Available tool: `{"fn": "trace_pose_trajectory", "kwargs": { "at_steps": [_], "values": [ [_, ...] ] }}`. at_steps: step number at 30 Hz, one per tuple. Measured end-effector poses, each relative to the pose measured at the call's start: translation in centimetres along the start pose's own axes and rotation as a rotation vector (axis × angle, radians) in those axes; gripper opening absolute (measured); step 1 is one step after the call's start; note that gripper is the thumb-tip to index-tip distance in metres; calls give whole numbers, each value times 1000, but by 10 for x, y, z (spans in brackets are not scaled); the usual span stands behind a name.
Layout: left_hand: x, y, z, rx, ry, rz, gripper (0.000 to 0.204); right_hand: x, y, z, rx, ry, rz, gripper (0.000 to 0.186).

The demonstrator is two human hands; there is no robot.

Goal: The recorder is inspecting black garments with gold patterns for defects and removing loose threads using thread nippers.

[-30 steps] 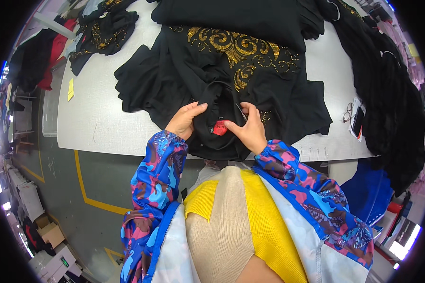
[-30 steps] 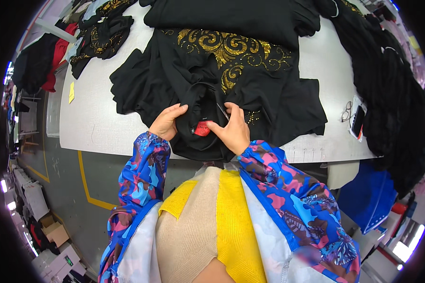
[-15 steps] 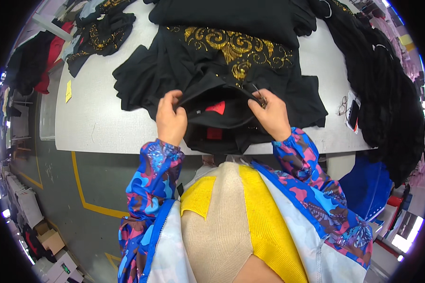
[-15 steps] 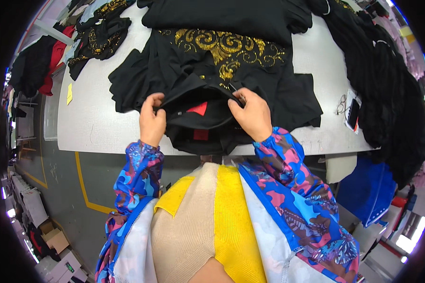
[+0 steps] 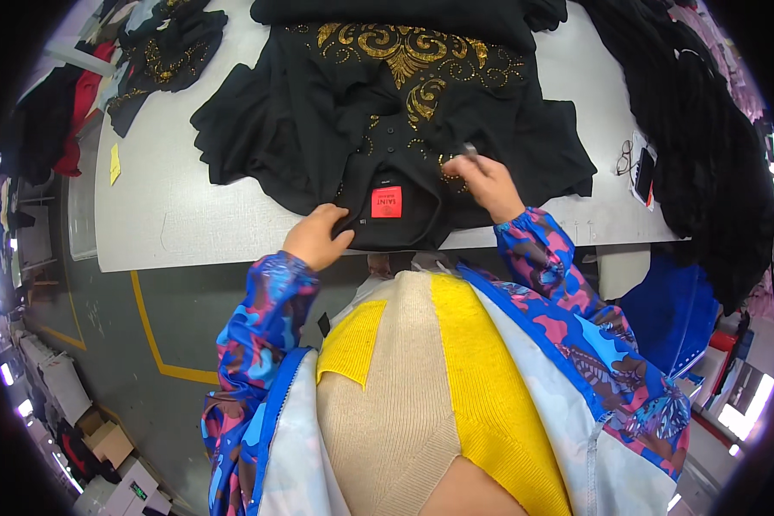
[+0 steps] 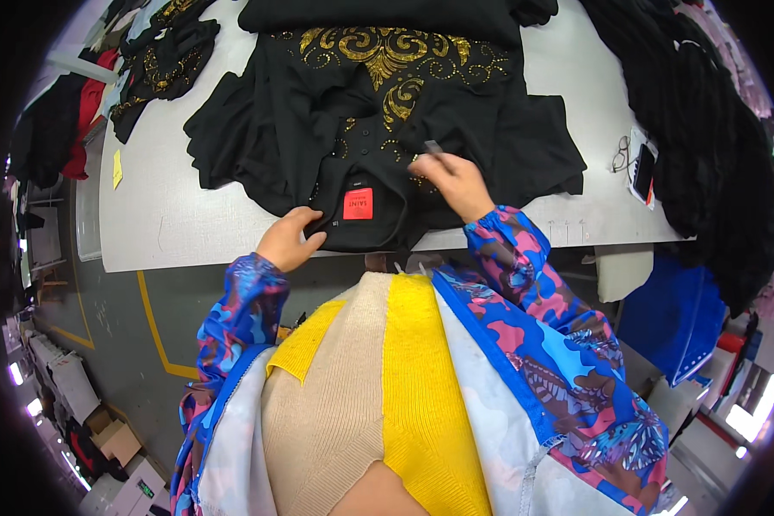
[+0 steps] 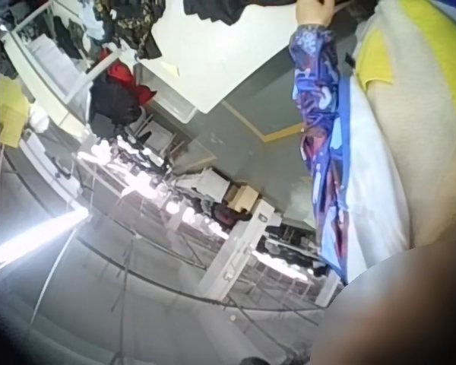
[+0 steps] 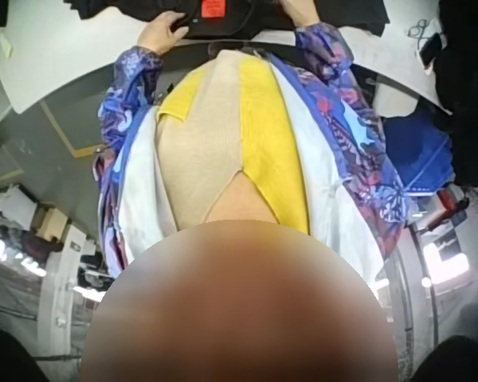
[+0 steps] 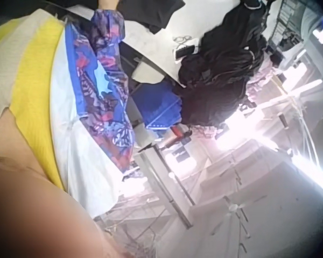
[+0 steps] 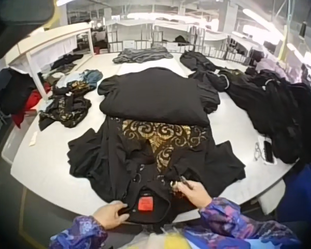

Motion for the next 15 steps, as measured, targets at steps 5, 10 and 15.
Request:
{"fn": "trace_pose_trajectory", "kwargs": {
  "at_steps": [5,10,15],
  "values": [
    [61,47,-32,235,-565,-791,40,-63,-34,-99,-533,-585,160,45],
    [50,112,-9,-104,24,-617,51,-51,-45,-94,-656,-653,207,52],
    [-6,157,8,61,372,-335,42,-34,-11,-66,-524,-910,-149,42]
  ]
}}
Point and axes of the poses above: each hand's wrist, its own y-axis towards the middle knuckle, its own z-axis out of the palm, x = y × z, the point moved 2 cm from there along y, towards the middle knuckle, and after that the axes turned 13 degrees about y, right-handed, at the moved point
